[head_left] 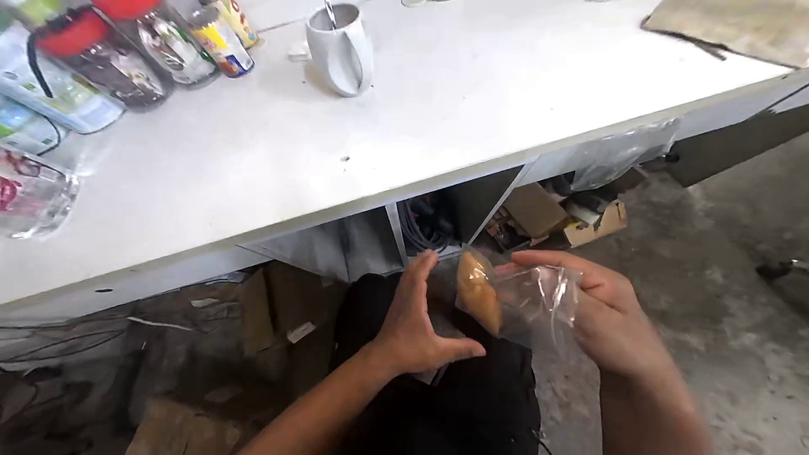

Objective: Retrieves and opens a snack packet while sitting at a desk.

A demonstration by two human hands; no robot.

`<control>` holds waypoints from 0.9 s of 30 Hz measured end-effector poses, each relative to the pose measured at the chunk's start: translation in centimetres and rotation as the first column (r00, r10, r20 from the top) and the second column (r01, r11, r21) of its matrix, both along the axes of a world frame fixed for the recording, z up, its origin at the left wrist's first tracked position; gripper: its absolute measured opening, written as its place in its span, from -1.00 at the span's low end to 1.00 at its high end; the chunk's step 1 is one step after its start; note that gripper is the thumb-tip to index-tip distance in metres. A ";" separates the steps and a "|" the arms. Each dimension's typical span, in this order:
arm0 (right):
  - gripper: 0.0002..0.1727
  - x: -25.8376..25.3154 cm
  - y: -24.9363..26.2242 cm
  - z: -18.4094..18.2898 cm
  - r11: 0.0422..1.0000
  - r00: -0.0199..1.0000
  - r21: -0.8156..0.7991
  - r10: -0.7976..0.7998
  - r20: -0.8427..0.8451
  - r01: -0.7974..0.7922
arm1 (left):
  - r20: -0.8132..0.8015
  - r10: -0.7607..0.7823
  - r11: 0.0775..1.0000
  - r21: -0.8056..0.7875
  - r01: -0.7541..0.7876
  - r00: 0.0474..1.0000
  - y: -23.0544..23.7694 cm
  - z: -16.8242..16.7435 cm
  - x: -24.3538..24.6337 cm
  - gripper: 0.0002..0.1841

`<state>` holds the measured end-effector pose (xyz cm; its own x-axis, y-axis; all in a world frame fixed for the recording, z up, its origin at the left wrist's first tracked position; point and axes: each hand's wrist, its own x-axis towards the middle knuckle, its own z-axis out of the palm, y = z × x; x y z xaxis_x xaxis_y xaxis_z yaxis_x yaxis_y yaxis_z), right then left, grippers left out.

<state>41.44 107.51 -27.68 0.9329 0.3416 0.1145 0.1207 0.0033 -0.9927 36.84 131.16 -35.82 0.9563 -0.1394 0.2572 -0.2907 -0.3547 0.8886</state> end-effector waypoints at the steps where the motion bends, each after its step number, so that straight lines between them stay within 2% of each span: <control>1: -0.66 0.2 0.3 0.6 0.998 0.999 0.032 0.047 -0.021 -0.046 | 0.124 -0.009 0.998 0.063 0.001 0.992 0.2 0.3 0.4 0.32; 4: -0.67 -0.2 1.9 1.9 0.978 0.979 0.103 0.189 -0.071 -0.181 | 0.286 -0.099 0.989 0.130 0.063 0.953 1.0 1.9 0.3 0.28; 7: -0.69 -2.0 4.4 3.1 0.967 0.969 0.079 0.244 -0.028 -0.241 | 0.349 -0.115 0.987 0.147 0.067 0.930 2.3 3.5 -1.7 0.05; 9: -0.70 -3.7 5.8 3.9 0.984 0.982 -0.022 0.180 0.052 -0.179 | 0.360 -0.101 0.986 0.162 0.044 0.927 3.8 4.0 -3.7 -0.04; 11: -0.63 -6.0 7.1 4.4 0.992 0.987 -0.120 0.062 0.149 -0.045 | 0.346 -0.054 0.985 0.174 -0.007 0.937 5.5 4.1 -6.0 -0.08; 14: -0.62 -9.1 7.9 4.7 0.979 0.958 -0.181 -0.036 0.283 0.090 | 0.296 0.031 0.975 0.203 -0.094 0.955 7.6 4.2 -8.5 -0.08; 17: -0.86 -10.9 7.6 4.4 0.931 0.907 -0.357 0.084 0.413 0.077 | 0.284 0.031 0.970 0.223 -0.098 0.958 8.7 4.2 -10.0 -0.10; 19: -0.74 -11.5 7.2 4.4 0.876 0.907 -0.482 0.207 0.367 -0.004 | 0.306 0.002 0.970 0.229 -0.076 0.952 8.7 4.4 -10.5 -0.11; 21: -0.66 -11.4 6.8 4.2 0.849 0.926 -0.516 0.277 0.256 -0.111 | 0.352 -0.030 0.963 0.263 -0.068 0.936 8.3 4.5 -10.4 -0.12; 24: -0.70 -10.2 5.9 3.2 0.885 0.954 -0.433 0.258 0.155 -0.170 | 0.423 -0.088 0.935 0.348 -0.072 0.902 7.5 4.4 -8.7 -0.13; 27: -0.73 -7.7 4.5 1.4 0.918 0.945 -0.316 0.296 0.141 -0.241 | 0.415 -0.166 0.903 0.429 -0.032 0.895 6.3 4.0 -5.5 -0.13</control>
<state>33.78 112.03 -26.25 0.7735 0.6202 0.1308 0.3344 -0.2240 -0.9154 31.29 137.42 -31.85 0.7454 -0.3864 0.5433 -0.6448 -0.6247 0.4404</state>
